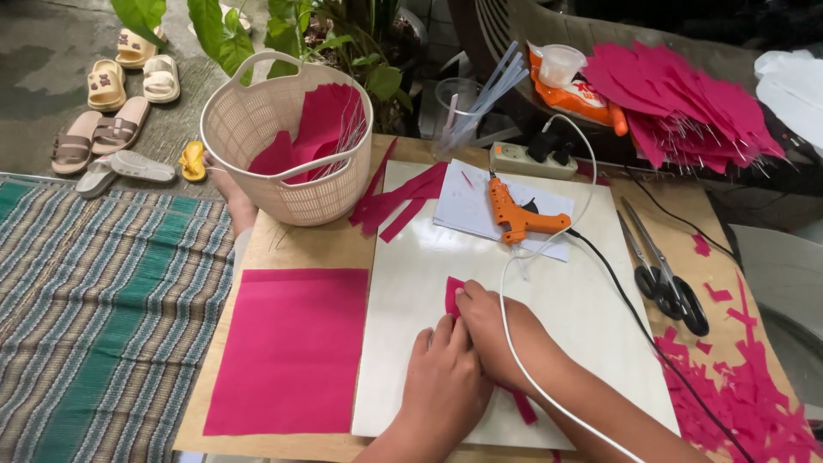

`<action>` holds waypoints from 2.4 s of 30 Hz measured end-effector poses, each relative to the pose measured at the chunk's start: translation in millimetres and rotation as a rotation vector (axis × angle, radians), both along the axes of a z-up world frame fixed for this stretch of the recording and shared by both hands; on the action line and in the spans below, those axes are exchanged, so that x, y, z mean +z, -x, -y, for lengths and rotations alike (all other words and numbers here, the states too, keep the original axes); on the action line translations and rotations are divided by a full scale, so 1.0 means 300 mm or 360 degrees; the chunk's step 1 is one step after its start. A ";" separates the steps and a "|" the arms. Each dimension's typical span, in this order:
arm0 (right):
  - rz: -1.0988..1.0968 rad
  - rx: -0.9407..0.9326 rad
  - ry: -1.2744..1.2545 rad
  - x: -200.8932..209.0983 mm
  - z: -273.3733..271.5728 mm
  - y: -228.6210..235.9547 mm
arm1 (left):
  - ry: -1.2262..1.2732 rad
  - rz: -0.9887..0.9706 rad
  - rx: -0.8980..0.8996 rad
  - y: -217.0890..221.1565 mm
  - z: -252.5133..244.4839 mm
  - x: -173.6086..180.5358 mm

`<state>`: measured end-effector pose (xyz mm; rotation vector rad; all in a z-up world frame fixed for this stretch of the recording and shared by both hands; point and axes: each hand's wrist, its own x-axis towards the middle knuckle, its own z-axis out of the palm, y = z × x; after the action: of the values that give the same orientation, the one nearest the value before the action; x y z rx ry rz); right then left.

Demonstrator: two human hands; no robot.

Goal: Assembling decorative fabric leaves by gluing a wire stem to the fabric using a hot glue gun.

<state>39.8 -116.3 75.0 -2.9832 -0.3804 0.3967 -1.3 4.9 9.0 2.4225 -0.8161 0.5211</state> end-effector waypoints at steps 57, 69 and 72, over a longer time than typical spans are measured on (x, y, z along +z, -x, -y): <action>-0.0328 -0.0774 -0.0641 0.016 0.260 0.283 | -0.0115 -0.0201 0.0122 0.006 0.000 0.012; -0.0367 -0.0791 -0.0668 0.011 0.266 0.280 | 0.0048 -0.0187 0.0117 0.008 -0.002 0.023; -0.0306 -0.0765 -0.0754 -0.008 0.275 0.284 | -0.0012 -0.0194 0.0101 0.007 0.001 0.013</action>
<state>-45.5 -198.7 72.5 -2.4348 0.2322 0.4553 -3.3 4.6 12.9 2.4667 -0.6932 0.3905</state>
